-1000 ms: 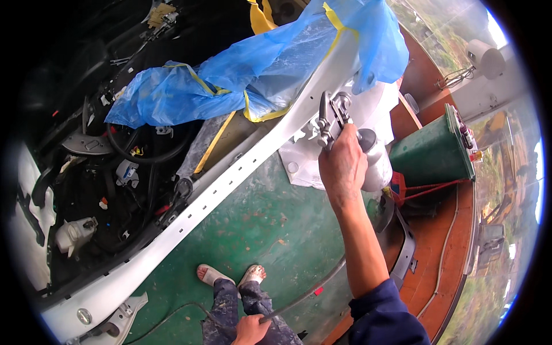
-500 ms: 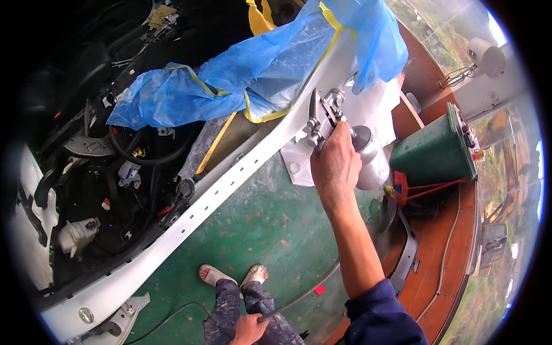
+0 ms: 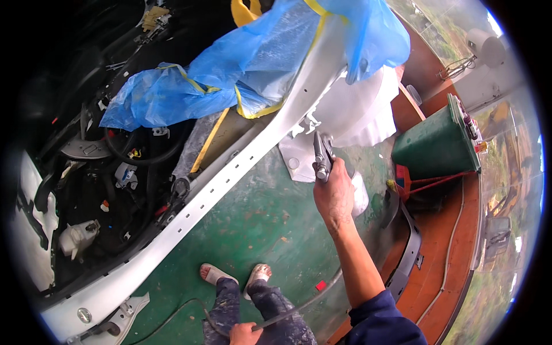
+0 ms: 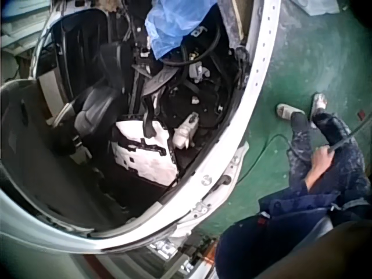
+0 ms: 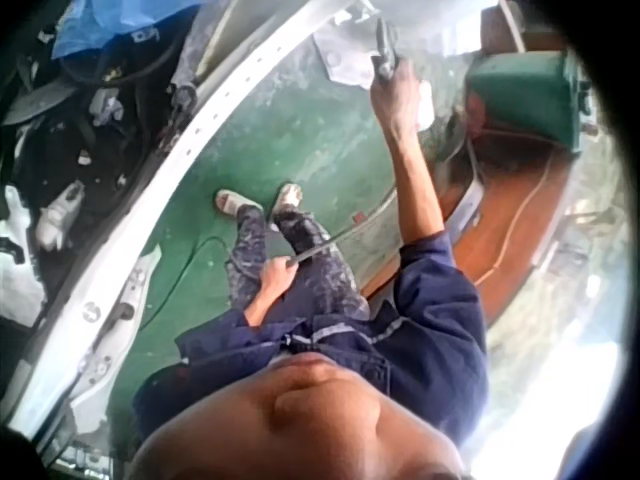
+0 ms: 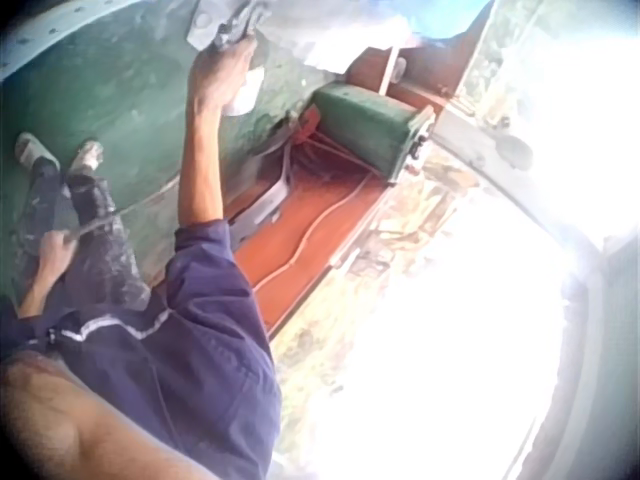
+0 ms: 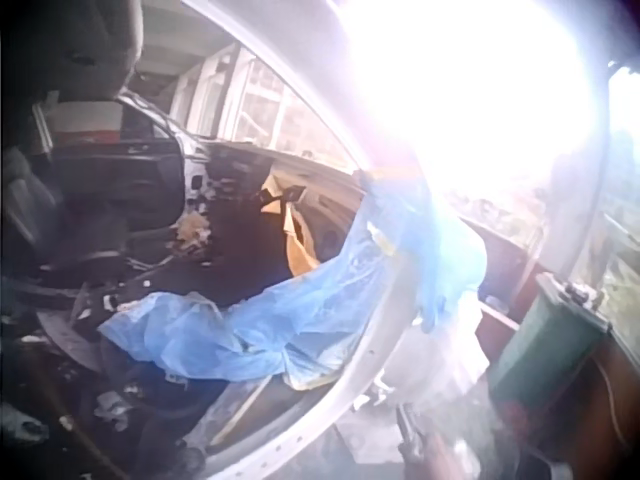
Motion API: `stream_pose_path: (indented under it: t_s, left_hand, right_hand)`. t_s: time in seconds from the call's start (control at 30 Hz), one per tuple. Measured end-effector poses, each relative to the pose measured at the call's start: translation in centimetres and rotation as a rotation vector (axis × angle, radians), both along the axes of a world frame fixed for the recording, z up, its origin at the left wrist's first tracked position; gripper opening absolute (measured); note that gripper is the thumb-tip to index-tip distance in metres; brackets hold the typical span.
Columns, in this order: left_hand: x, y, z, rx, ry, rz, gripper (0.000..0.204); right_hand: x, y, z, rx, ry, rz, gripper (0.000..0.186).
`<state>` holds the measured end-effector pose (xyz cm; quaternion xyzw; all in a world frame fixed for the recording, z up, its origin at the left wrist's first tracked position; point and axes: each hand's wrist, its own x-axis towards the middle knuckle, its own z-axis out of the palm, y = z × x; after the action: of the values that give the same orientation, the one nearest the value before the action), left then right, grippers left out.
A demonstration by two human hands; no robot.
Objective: The person uses a spray gun to apply white paint to the door frame and interior edges of a car door. The interior is masked with blue plastic sheeting. The person moves around the door, spraying different sections and adjusting the plastic covering to reach new areas.
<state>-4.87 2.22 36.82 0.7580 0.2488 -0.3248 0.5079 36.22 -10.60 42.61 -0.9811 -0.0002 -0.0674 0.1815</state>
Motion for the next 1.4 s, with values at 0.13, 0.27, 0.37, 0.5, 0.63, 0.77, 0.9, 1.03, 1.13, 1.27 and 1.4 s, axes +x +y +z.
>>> stream_pose_path:
  t_s: [0.13,0.27,0.37,0.5,0.63,0.77,0.9,1.03,1.13,1.27,1.4]
  left_hand:
    - [-0.2,-4.6,-7.7,0.092,-0.024,-0.032,0.028]
    - [3.0,-8.4,-9.5,0.145,-0.125,0.017,0.026]
    - [4.2,-11.2,-10.3,0.196,-0.089,0.009,0.025]
    - [4.9,-16.2,-11.5,0.251,0.080,-0.049,0.027]
    - [5.9,-22.8,-12.8,0.239,0.104,-0.030,0.032]
    - [9.5,-28.3,-12.7,0.266,0.149,0.028,0.034]
    - [12.1,-29.6,-11.6,0.286,0.205,0.002,0.032]
    - [10.3,-29.8,-11.9,0.311,0.183,0.020,0.030]
    - [8.7,-29.3,-12.2,0.347,0.122,0.070,0.027]
    - [7.2,-28.3,-12.6,0.411,-0.019,0.163,0.026]
    - [5.9,-27.3,-12.7,0.445,-0.054,0.211,0.030]
  right_hand:
    - [1.3,0.3,-0.2,0.061,-0.233,0.182,0.051]
    - [4.9,-1.9,0.3,0.121,-0.206,0.154,0.033]
    - [8.6,-6.1,-2.0,0.090,-0.033,0.054,0.036]
    - [9.3,-12.4,-4.8,0.262,0.018,0.120,0.038]
    - [10.4,-15.5,-4.2,0.434,0.092,0.322,0.035]
    - [13.6,-17.5,-4.1,0.572,0.047,0.451,0.030]
    - [18.0,-19.8,-5.9,0.609,0.070,0.297,0.030]
    - [19.6,-23.6,-7.9,0.998,0.313,0.171,0.033]
    - [20.6,-24.5,-4.6,1.493,0.589,0.183,0.045]
    - [22.5,-23.6,-4.7,1.824,0.874,0.298,0.051]
    - [23.2,-22.4,-9.1,1.974,1.054,0.121,0.046]
